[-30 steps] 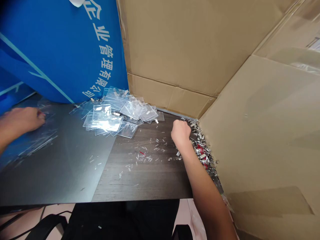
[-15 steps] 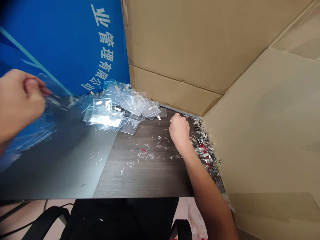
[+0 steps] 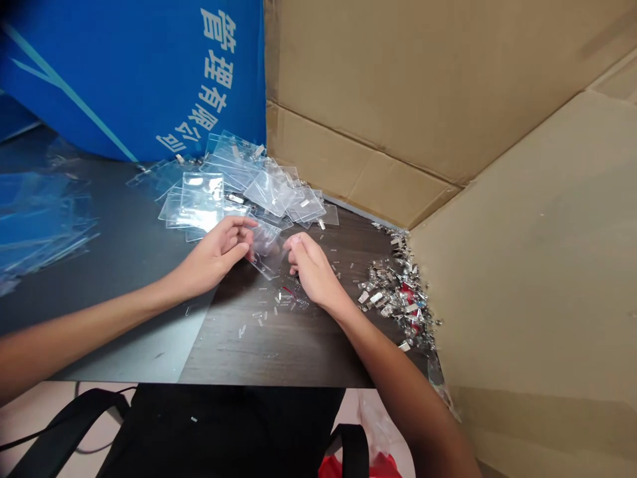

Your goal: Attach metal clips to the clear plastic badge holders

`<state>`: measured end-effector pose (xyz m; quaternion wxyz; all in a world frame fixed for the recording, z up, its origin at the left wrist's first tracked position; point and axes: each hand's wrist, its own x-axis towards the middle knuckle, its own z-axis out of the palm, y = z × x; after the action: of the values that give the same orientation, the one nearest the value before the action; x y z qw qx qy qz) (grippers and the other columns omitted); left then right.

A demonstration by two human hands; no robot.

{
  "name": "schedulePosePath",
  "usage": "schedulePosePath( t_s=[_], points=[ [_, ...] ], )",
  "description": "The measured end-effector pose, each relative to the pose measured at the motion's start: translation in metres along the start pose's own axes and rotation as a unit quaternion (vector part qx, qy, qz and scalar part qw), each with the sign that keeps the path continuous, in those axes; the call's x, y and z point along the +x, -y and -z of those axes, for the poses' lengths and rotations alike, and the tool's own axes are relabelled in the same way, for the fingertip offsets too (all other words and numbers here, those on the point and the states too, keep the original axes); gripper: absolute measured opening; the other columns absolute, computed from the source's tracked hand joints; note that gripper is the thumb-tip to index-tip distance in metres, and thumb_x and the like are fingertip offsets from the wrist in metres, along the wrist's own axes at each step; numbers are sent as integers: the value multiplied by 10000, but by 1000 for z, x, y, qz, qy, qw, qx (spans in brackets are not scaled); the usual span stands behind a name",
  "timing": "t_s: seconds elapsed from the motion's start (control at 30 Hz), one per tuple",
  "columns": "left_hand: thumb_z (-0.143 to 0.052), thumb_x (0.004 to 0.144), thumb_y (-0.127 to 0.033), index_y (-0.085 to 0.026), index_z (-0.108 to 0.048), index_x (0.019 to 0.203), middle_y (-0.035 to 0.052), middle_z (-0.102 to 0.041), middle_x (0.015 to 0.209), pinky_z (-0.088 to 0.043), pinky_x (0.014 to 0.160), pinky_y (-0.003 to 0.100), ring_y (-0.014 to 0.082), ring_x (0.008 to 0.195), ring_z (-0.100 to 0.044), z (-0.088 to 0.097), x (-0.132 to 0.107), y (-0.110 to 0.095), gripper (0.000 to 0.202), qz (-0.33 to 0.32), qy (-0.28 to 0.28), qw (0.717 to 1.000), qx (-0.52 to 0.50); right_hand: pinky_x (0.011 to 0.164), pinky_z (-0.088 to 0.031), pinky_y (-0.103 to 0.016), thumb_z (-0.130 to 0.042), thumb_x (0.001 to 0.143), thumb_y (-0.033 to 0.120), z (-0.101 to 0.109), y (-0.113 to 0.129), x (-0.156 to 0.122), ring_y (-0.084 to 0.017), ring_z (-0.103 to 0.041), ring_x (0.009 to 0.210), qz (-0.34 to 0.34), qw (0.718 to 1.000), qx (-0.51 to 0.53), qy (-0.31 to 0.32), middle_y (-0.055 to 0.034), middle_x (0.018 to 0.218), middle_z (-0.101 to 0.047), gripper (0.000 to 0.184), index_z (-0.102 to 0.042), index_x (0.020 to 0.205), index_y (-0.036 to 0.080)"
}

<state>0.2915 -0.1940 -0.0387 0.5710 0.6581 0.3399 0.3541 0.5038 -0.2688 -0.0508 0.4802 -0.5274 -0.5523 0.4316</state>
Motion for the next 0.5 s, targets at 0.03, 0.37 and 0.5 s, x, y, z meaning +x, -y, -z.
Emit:
schedulePosePath(
  t_s=[0.03, 0.37, 0.5],
  points=[
    [-710, 870, -286, -236, -561, 1175, 13, -589, 969, -573, 871, 400, 191, 828, -643, -1, -2, 1, 344, 4, -8, 999, -33, 633, -488, -284, -404, 1108, 732, -3, 0, -1, -149, -389, 620, -10, 999, 35, 15, 64, 736, -378, 528, -595, 983, 256],
    [-859, 854, -307, -226, -630, 910, 47, -700, 983, -624, 1006, 431, 222, 968, -709, -5, -19, -1, 250, 8, 11, 994, -112, 607, -359, -286, -738, 986, 362, -21, 16, -21, -126, -353, 563, 81, 982, -155, -73, 93, 626, -383, 132, -747, 953, 234],
    [-773, 926, -223, -192, -719, 994, 93, -778, 1057, -657, 1042, 474, 247, 1002, -781, -4, -18, 1, 92, 130, -17, 958, -254, 593, -401, -295, -719, 1005, 248, -13, 16, -21, -127, -406, 529, 233, 931, -251, -129, 88, 605, -425, 93, -746, 916, 241]
  ],
)
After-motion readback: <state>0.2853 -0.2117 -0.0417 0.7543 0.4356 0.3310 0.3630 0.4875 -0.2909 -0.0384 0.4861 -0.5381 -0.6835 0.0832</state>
